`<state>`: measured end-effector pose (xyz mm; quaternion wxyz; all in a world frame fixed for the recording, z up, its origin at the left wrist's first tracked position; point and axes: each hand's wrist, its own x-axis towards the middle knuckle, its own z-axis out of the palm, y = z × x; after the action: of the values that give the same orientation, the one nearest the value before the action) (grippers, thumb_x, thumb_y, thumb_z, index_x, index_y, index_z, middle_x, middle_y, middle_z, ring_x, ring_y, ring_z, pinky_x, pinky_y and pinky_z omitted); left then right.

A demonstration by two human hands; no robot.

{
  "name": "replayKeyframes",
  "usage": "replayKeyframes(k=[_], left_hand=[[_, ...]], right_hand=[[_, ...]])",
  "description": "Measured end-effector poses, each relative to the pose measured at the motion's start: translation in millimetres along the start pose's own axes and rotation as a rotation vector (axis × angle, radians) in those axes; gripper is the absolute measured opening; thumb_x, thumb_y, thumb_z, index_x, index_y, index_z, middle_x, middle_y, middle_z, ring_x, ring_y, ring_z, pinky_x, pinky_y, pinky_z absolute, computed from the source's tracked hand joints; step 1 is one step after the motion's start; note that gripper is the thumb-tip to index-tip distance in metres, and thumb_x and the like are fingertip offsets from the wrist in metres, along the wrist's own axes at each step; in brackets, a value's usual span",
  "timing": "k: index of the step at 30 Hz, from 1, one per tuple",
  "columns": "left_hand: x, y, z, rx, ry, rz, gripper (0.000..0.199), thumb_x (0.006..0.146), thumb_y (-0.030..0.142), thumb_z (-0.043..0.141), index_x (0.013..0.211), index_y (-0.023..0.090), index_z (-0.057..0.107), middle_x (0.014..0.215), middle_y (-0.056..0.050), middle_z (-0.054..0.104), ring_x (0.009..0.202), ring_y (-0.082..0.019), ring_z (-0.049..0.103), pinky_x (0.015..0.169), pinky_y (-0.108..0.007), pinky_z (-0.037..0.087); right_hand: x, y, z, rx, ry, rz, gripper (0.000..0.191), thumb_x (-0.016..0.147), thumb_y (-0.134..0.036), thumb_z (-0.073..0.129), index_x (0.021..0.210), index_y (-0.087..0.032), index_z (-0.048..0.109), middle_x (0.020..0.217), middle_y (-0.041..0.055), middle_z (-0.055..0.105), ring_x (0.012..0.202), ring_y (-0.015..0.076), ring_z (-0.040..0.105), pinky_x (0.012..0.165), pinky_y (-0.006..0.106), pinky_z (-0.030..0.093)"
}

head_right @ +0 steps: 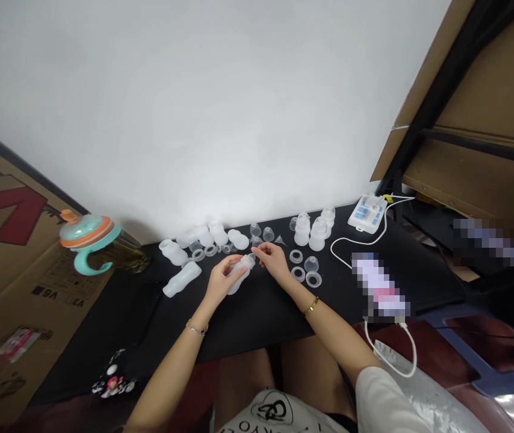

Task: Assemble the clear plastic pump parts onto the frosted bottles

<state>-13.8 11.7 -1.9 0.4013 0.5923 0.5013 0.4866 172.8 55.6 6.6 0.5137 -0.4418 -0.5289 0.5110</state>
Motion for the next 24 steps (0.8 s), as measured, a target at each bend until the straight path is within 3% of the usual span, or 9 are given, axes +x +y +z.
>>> replayKeyframes(k=[15,24], left_hand=[[-0.8,1.9,-0.1,0.006,-0.004,0.001,0.044,0.076,0.042,0.082,0.111,0.019,0.071,0.117,-0.012,0.076,0.105,-0.027,0.074,0.096,-0.039,0.056],[0.8,-1.0,-0.5,-0.021,0.018,-0.018,0.046,0.077,0.044,0.081,0.113,0.018,0.07,0.118,-0.013,0.075,0.107,-0.027,0.073,0.097,-0.04,0.056]], right_hand=[[0.8,2.8,0.0,-0.022,-0.005,-0.031,0.042,0.079,-0.058,0.075,0.07,-0.02,0.06,0.05,-0.0045,0.052,0.045,0.0119,0.048,0.046,0.024,0.038],[0.4,1.5,1.3,0.058,-0.09,0.028,0.038,0.078,-0.056,0.074,0.087,-0.019,0.069,0.054,-0.005,0.056,0.046,0.0121,0.052,0.046,0.024,0.042]])
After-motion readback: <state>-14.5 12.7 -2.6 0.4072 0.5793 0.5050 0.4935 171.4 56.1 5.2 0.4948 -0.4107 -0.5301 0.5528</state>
